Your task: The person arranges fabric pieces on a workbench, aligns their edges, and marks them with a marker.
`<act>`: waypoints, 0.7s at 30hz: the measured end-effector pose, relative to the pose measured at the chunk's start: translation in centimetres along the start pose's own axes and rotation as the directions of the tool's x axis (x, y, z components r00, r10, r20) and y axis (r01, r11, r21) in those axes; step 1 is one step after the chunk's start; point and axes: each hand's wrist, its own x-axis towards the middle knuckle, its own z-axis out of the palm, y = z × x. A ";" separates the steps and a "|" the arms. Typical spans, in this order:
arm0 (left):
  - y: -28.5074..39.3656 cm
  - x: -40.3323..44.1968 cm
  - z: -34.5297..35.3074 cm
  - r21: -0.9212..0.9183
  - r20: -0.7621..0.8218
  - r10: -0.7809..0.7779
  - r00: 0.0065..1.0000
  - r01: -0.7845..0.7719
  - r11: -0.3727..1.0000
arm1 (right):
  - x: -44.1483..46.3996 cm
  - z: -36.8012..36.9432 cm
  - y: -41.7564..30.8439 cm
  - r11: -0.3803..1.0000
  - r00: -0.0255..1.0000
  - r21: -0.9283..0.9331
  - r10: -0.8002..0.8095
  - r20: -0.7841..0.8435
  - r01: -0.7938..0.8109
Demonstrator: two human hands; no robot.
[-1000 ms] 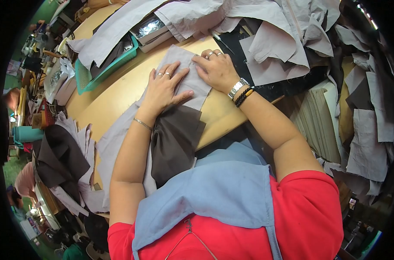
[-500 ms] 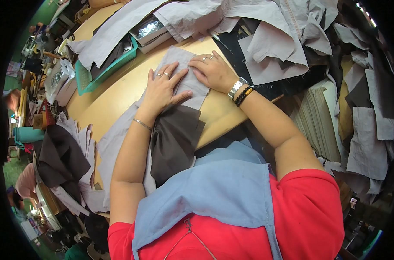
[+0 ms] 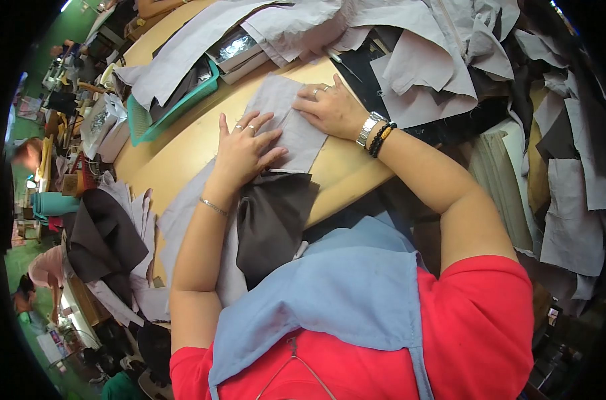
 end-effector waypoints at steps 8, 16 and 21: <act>1.4 -2.1 -1.4 0.017 0.005 -0.065 0.998 0.065 0.998 | 0.0 -0.4 0.4 0.996 0.982 0.033 -0.088 0.168 0.084; 2.4 -3.8 -2.0 0.035 0.013 -0.113 0.994 0.112 0.993 | -0.3 -0.1 -0.3 0.993 0.965 0.026 -0.116 0.237 0.113; 2.9 -4.9 -2.5 0.082 0.028 -0.134 0.991 0.131 0.988 | -0.2 -0.9 -1.2 0.990 0.955 0.047 -0.139 0.264 0.131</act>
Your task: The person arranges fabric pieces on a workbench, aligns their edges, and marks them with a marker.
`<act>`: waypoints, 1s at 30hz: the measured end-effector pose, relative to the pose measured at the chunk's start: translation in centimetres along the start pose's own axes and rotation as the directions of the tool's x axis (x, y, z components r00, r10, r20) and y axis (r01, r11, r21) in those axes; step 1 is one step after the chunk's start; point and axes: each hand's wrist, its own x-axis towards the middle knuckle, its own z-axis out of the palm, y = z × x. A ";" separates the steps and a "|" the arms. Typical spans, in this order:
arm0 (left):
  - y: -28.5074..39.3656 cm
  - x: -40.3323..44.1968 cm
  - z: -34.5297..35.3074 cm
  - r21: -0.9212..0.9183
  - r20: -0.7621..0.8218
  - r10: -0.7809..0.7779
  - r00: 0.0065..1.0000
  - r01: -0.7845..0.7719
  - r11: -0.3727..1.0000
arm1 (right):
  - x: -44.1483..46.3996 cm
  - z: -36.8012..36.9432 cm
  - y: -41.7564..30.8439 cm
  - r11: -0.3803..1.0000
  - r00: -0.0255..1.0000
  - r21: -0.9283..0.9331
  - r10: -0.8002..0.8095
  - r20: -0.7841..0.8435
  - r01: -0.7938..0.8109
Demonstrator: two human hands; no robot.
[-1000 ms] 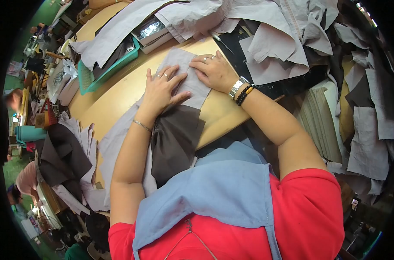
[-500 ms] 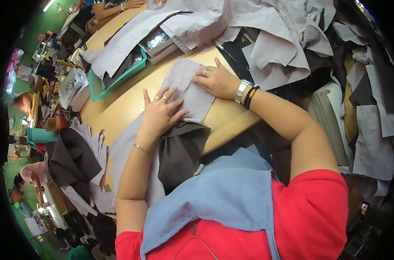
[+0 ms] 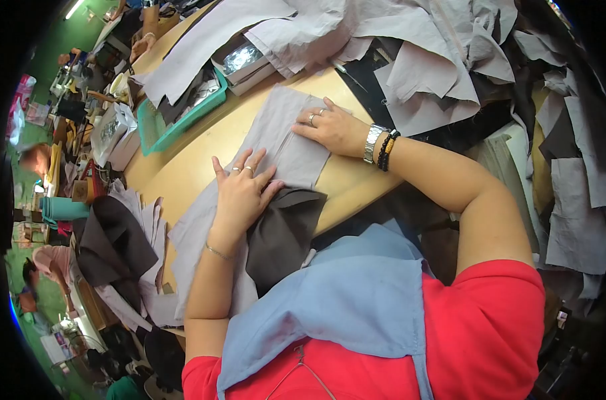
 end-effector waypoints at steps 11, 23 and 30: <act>0.6 -1.7 -0.5 0.016 -0.001 -0.080 0.997 0.080 0.997 | 0.0 -0.2 -1.4 0.999 1.000 0.045 -0.010 0.011 0.009; 1.3 -2.4 -0.5 0.043 -0.005 -0.143 0.990 0.143 0.989 | 1.0 -0.6 -3.4 0.995 0.996 0.092 -0.045 0.073 0.038; 1.4 -2.5 -0.7 0.040 0.011 -0.180 0.984 0.180 0.983 | 0.5 -2.4 -6.8 0.999 0.978 0.048 -0.007 0.208 -0.003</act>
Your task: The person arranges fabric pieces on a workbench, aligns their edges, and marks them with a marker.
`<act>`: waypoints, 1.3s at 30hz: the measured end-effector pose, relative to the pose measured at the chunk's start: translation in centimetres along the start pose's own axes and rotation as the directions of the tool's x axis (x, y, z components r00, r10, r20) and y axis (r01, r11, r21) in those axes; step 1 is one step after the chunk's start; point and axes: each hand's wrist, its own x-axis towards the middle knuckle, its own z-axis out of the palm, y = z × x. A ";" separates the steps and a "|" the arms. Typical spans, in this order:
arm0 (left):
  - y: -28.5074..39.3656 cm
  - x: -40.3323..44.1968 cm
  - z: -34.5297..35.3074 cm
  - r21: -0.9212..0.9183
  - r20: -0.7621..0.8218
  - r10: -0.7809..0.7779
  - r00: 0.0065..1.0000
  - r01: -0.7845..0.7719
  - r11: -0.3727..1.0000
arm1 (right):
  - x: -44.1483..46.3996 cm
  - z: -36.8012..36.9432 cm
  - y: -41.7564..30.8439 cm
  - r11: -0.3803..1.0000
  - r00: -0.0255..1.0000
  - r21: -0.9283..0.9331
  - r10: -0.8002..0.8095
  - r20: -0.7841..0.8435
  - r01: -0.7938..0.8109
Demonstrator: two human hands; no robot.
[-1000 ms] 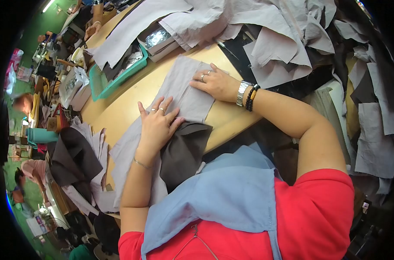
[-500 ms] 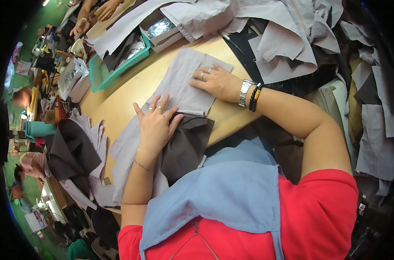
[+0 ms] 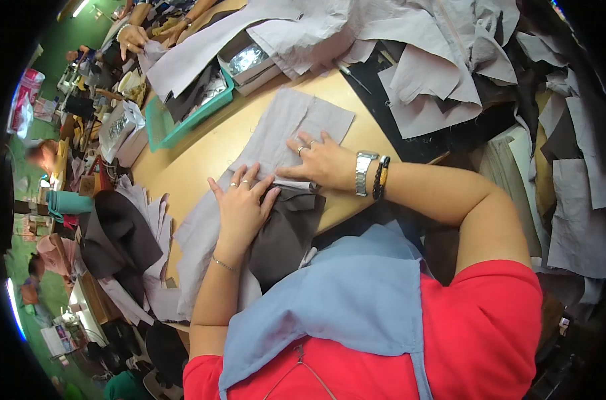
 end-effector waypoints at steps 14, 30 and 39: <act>0.2 -0.7 1.1 0.041 -0.024 -0.041 0.999 0.042 0.998 | 0.1 0.4 6.0 0.938 0.933 0.092 0.344 -0.106 -0.335; 0.2 -0.5 1.5 -0.011 -0.013 -0.089 0.996 0.089 0.996 | -0.2 3.4 9.1 0.946 0.791 0.196 0.325 -0.518 -0.260; 1.6 6.1 0.6 -0.083 0.133 -0.002 0.991 0.013 0.996 | 0.3 3.4 9.2 0.950 0.839 0.137 0.311 -0.446 -0.279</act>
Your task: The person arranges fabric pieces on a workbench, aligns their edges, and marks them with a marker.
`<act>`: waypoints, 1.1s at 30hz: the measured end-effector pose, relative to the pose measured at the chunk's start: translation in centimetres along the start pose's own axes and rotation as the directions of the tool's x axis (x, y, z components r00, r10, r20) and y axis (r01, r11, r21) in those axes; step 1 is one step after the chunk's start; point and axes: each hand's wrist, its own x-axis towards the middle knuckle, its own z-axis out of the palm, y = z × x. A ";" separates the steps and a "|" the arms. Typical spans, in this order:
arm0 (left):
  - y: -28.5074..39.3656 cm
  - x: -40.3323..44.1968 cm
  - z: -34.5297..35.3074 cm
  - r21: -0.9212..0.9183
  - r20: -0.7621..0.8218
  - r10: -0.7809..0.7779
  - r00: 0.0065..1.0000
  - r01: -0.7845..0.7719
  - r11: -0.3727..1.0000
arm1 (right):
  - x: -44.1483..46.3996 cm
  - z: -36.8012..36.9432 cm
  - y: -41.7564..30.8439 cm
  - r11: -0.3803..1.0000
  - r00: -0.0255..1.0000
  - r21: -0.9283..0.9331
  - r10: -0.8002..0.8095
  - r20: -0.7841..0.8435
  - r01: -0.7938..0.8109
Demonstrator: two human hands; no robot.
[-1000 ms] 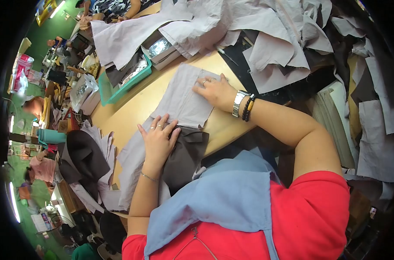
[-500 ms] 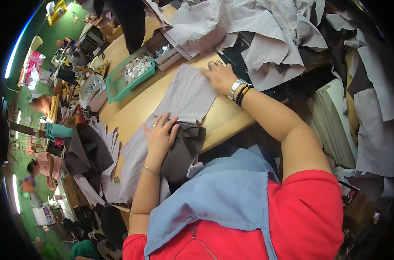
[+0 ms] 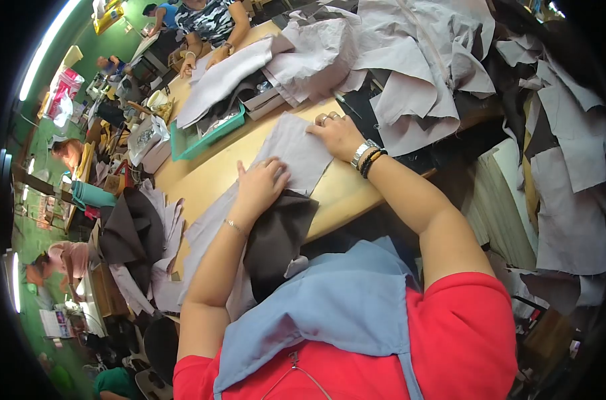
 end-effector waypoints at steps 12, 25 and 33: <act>-0.3 9.6 2.6 -0.366 0.001 -0.282 0.959 0.263 0.893 | 1.1 0.2 -0.2 0.903 0.972 0.377 0.233 -0.031 -0.205; -0.3 10.7 4.3 -0.967 0.058 -0.229 0.972 0.112 0.229 | 1.4 1.1 1.1 0.237 0.935 0.930 0.288 0.208 -0.280; 0.4 10.9 4.0 -0.976 0.069 -0.130 0.989 0.094 0.199 | 1.3 0.0 0.7 0.295 0.931 0.899 0.269 0.246 -0.323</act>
